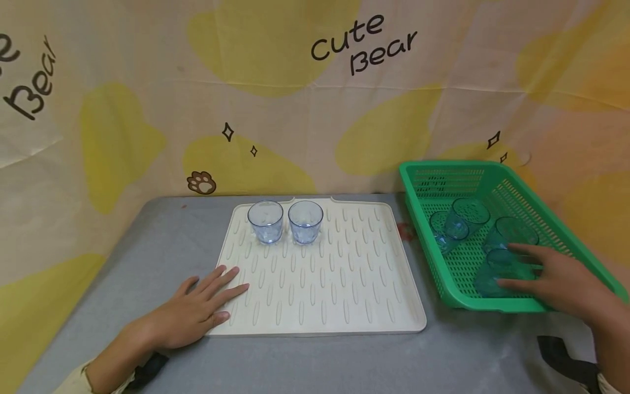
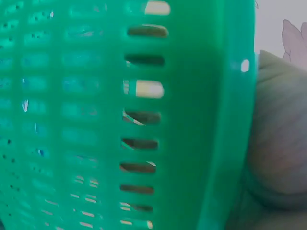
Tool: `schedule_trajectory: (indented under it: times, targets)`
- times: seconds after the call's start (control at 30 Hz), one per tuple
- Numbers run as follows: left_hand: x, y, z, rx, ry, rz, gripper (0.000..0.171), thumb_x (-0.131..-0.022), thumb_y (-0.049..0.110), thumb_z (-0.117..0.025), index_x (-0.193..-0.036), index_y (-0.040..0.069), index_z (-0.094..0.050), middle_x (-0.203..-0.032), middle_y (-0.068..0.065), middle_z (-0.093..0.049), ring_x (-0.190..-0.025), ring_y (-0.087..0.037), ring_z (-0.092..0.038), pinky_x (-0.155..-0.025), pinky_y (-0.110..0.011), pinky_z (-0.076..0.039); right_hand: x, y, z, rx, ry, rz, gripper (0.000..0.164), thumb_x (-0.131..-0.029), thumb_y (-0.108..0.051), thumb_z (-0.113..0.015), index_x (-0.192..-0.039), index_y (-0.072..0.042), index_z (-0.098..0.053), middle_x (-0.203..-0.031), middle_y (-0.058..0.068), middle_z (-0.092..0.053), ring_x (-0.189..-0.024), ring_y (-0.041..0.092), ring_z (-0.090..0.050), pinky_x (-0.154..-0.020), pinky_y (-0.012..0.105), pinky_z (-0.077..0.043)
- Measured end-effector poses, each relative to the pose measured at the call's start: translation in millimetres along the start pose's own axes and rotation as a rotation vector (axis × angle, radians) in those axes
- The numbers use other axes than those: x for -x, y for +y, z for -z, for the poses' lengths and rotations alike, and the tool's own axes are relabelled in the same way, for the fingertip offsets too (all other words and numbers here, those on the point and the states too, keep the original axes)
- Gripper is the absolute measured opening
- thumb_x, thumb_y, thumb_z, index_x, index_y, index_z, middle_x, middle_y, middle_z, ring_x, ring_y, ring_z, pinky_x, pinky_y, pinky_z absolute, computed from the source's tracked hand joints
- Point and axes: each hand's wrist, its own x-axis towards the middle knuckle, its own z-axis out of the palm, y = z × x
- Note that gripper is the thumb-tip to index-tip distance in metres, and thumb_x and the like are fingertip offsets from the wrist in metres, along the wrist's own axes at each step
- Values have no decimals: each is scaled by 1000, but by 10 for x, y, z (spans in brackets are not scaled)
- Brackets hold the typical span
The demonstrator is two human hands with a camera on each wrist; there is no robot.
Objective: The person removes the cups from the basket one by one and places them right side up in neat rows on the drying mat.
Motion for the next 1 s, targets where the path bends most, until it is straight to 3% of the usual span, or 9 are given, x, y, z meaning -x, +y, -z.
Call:
schedule_trajectory:
  times: [0.13, 0.37, 0.67, 0.8, 1.0]
  targets:
    - [1, 2, -4, -2, 3, -2, 54, -105, 45, -43, -156, 36, -29, -169, -1, -12, -156, -33, -11, -112, -73, -15, -13, -18, -38, -15, 19, 22, 104, -86, -43, -76, -151, 14, -18, -140, 50, -30, -116, 69, -37, -88, 70, -41]
    - [0, -1, -9, -1, 9, -6, 54, -105, 45, -42, -156, 36, -29, -169, -1, -13, -156, -34, -11, -111, -73, -15, -56, -45, -79, -42, -10, 34, 112, -87, -46, -75, -154, 11, -7, -142, 47, -31, -117, 66, -39, -84, 66, -44]
    - [4, 5, 4, -6, 15, -11, 54, -105, 42, -43, -157, 34, -30, -169, -3, -13, -155, -34, -12, -111, -73, -16, -94, -66, -71, -2, -56, 62, 100, -88, -43, -75, -146, 20, -23, -138, 48, -39, -115, 65, -46, -77, 58, -49]
    - [3, 14, 7, -6, 11, -13, 54, -105, 42, -44, -157, 34, -30, -169, -3, -14, -155, -35, -12, -111, -74, -16, -96, -55, -86, -17, -44, 52, 101, -87, -45, -75, -146, 19, -24, -139, 47, -39, -117, 65, -44, -80, 62, -47]
    - [-7, 7, 1, -15, 9, -4, 54, -105, 42, -44, -157, 34, -29, -169, -2, -13, -155, -34, -12, -111, -73, -16, -114, -74, -92, -108, 6, 47, 106, -89, -42, -74, -151, 17, -12, -142, 48, -31, -122, 64, -36, -88, 67, -39]
